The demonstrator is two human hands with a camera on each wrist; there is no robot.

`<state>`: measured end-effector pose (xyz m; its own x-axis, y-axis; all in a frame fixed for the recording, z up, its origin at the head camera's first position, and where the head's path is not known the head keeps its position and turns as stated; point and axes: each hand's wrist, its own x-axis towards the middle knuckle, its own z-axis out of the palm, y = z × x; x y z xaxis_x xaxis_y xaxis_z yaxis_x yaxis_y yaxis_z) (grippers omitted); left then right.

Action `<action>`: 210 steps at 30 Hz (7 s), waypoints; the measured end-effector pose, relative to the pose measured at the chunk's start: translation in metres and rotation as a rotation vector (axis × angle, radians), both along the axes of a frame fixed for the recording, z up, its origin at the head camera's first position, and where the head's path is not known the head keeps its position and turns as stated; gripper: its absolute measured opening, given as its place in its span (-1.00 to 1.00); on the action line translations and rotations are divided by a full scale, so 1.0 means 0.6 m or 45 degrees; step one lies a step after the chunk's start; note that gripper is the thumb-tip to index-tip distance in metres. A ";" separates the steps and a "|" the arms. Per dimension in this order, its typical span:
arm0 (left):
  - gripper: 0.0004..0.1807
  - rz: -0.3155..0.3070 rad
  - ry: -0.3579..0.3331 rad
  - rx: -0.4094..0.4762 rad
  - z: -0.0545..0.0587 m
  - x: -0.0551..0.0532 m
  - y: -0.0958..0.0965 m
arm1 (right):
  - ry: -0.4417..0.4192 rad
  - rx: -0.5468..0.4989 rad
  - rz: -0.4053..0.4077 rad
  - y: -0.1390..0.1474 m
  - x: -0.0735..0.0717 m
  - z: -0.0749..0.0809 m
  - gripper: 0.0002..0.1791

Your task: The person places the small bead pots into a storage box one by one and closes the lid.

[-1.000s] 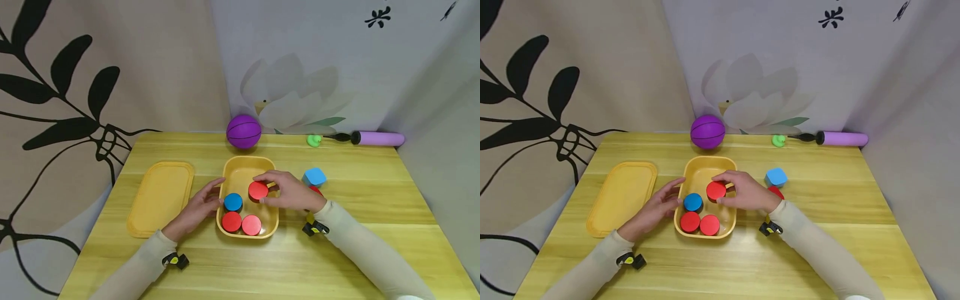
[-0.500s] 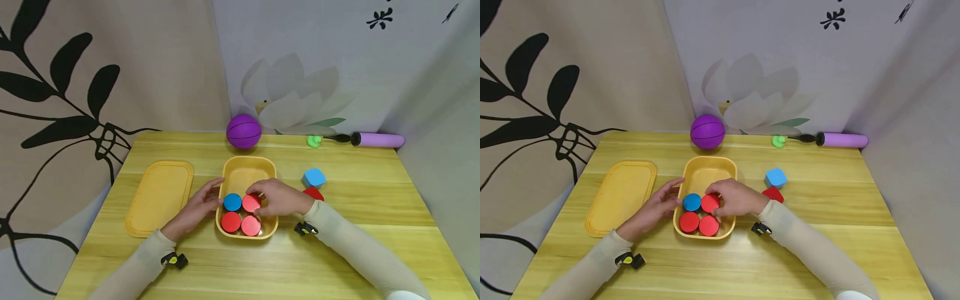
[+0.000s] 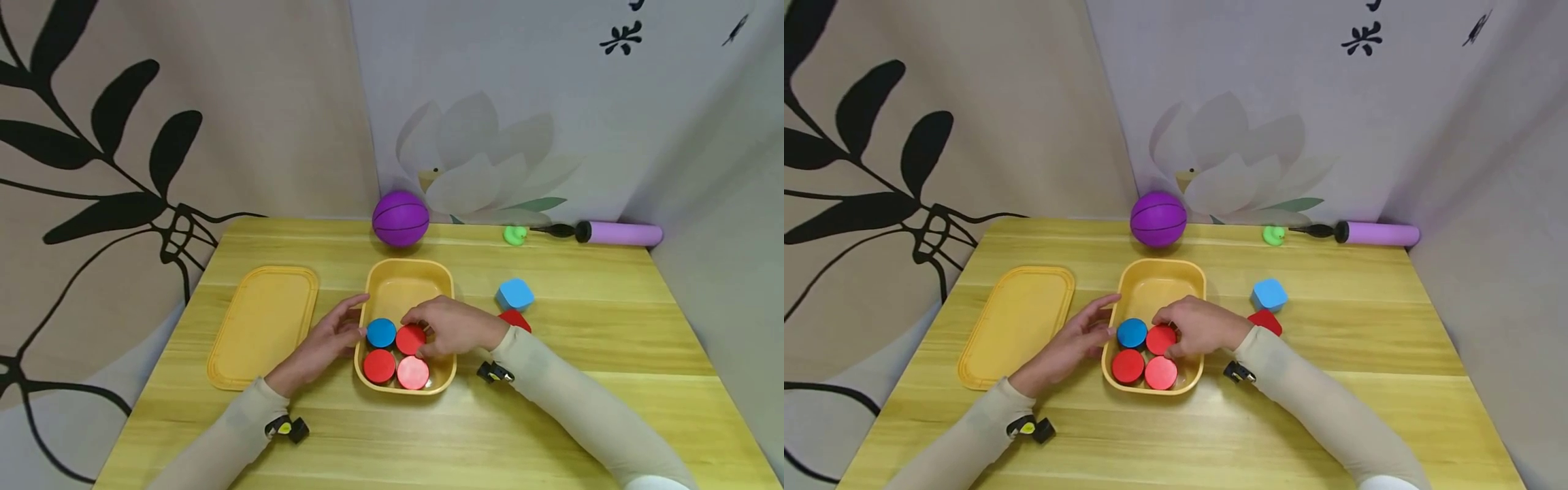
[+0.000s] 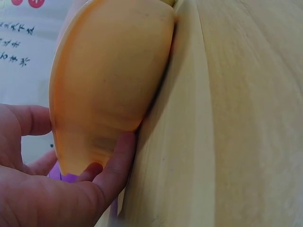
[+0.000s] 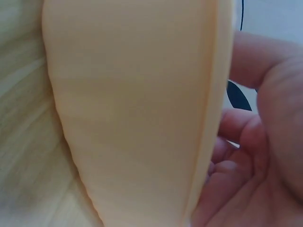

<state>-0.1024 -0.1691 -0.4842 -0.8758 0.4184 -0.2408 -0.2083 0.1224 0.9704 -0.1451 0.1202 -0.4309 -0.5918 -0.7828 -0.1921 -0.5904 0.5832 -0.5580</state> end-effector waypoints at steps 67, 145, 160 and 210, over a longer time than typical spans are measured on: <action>-0.31 0.005 -0.012 -0.034 0.002 0.002 0.001 | -0.058 -0.548 -0.743 0.307 0.123 -0.034 -0.72; -0.34 0.001 0.023 -0.037 -0.005 0.002 0.002 | -0.177 -0.591 -0.604 0.160 0.020 0.026 -0.36; -0.33 -0.010 -0.005 -0.047 0.004 0.003 0.002 | -0.196 -0.637 -0.538 0.055 -0.017 0.010 -0.33; -0.32 -0.024 -0.022 -0.060 0.003 0.000 -0.001 | -0.146 -0.362 -0.344 -0.043 -0.026 -0.025 -0.25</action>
